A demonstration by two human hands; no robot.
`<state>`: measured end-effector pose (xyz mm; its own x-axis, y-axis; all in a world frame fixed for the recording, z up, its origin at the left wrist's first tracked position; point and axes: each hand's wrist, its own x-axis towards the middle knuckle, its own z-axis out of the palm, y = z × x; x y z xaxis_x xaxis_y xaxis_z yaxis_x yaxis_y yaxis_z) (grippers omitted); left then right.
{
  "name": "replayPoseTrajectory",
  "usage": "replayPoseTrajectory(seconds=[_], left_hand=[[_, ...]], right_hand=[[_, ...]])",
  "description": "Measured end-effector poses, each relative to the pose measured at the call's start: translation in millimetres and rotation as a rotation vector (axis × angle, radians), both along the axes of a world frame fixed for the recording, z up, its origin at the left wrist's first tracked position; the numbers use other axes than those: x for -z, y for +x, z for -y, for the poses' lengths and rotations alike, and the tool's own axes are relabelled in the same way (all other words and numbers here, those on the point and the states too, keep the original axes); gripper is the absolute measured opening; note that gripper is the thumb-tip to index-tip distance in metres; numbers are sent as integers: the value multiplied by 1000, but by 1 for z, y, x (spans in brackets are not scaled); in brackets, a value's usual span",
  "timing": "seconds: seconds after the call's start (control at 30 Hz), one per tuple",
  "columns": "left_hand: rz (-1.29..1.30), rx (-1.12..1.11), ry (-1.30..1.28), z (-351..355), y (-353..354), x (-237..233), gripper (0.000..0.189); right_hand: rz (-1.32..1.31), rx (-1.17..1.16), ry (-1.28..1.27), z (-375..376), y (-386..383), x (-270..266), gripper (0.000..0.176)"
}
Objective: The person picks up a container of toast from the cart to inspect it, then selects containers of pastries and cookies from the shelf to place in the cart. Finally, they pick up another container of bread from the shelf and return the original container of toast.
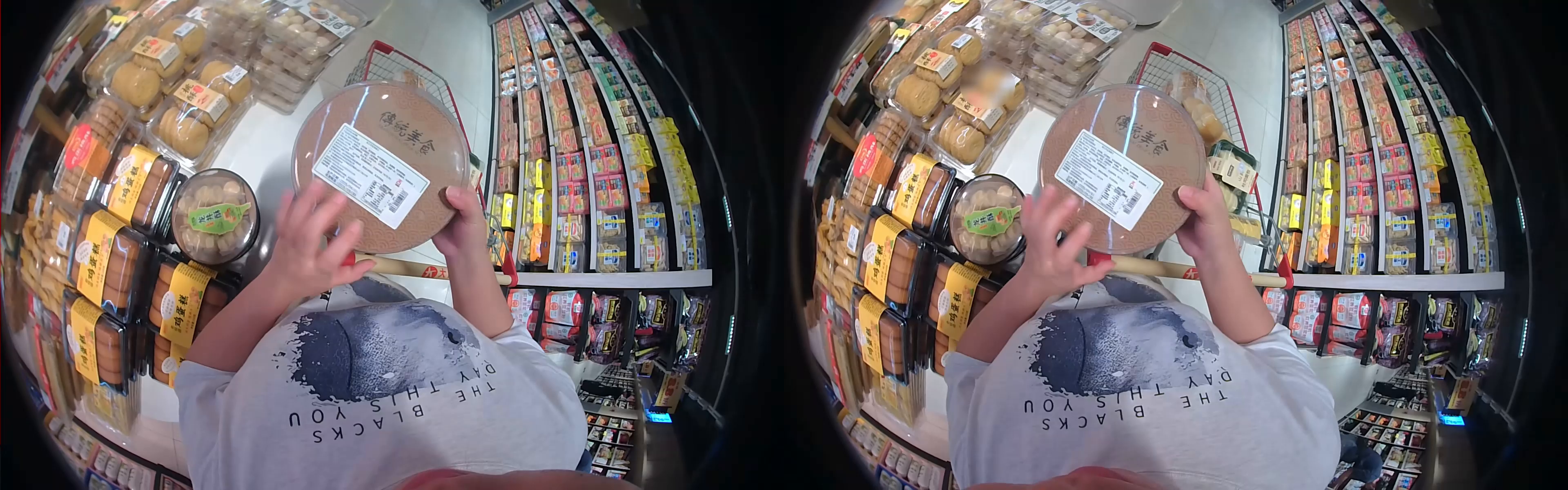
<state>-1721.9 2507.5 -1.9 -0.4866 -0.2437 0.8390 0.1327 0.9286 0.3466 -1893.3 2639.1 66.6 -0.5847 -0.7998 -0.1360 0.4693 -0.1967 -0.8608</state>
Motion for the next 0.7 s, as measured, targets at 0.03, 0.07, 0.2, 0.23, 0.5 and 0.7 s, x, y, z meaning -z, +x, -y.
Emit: replayPoseTrajectory(seconds=[0.03, 0.07, 0.2, 0.23, 0.5, 0.7], left_hand=[[-10, 19, 189, 4, 1, -2, 55], [-40, 42, 387, 8, 2, -3, 63], [-84, 422, 1558, 26, 8, -5, 77], [-42, 480, 1599, 29, 11, -10, 76], [51, 547, 1394, 19, 25, -20, 71], [101, 513, 1404, 10, 34, -29, 68]], right_hand=[[-37, -16, -3, -1, -4, -1, 69], [-73, -31, -6, -2, -7, -2, 70], [-58, -80, 13, -6, -11, 0, 75], [-65, -108, 12, -7, -12, 1, 75], [-91, -175, 29, -8, -9, -5, 80], [-97, -221, 48, -8, -8, -5, 85]])
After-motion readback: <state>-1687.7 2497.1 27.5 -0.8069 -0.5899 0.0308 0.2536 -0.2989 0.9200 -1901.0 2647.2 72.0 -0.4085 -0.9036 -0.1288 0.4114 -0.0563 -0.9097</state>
